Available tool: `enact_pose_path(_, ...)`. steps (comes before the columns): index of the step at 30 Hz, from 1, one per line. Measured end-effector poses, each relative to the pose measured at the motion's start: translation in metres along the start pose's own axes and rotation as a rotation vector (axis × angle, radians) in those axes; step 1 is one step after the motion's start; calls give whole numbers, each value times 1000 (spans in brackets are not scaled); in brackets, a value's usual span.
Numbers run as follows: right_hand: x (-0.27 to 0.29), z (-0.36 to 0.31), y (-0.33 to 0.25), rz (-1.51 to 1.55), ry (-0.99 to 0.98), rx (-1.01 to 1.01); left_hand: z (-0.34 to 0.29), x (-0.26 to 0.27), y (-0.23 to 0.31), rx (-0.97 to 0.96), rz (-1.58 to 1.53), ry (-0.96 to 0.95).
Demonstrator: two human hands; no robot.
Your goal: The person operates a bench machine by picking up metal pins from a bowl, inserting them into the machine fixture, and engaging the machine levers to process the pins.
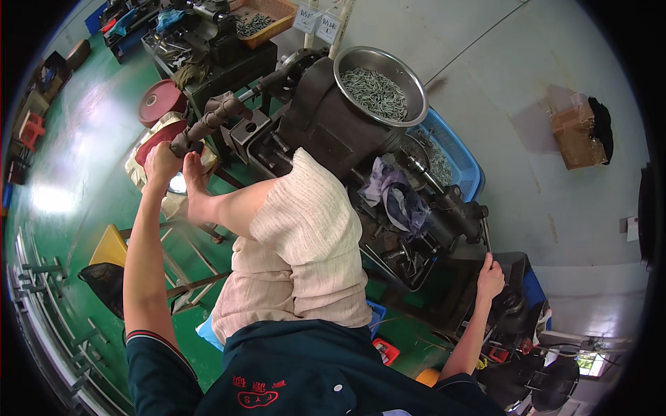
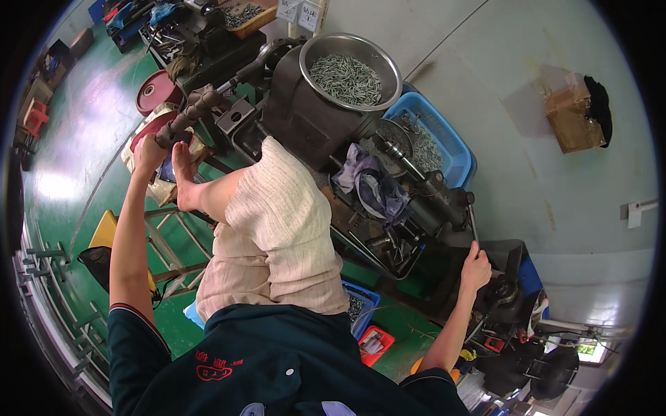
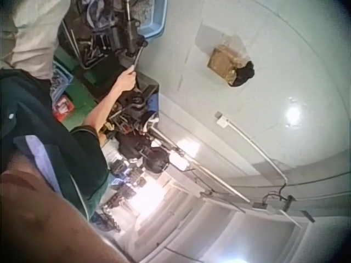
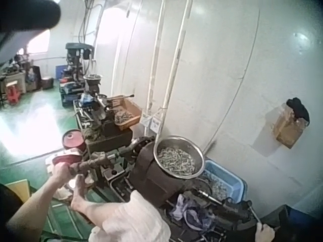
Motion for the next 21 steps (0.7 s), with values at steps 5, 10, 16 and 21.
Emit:
enact_pose_path(5,-5,3,5,58,-66,-22,-1,-3,-3,14,2,-21)
enact_pose_path(10,5,29,-4,-49,343,109,-2,-2,0,-16,-12,-9)
enact_pose_path(16,4,79,-171,407,246,356,-4,3,0,8,-40,-12)
enact_pose_path(21,-37,61,-304,711,-307,457,-3,-3,-6,32,-2,-33)
Point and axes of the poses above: each hand's wrist, its own z-axis towards the middle knuckle, its own x-axis out of the back of the hand, y = z × x, the point moved 10 cm from there along z, towards the middle knuckle, and after that the axes turned 7 degrees about z, right-handed, at the moved point
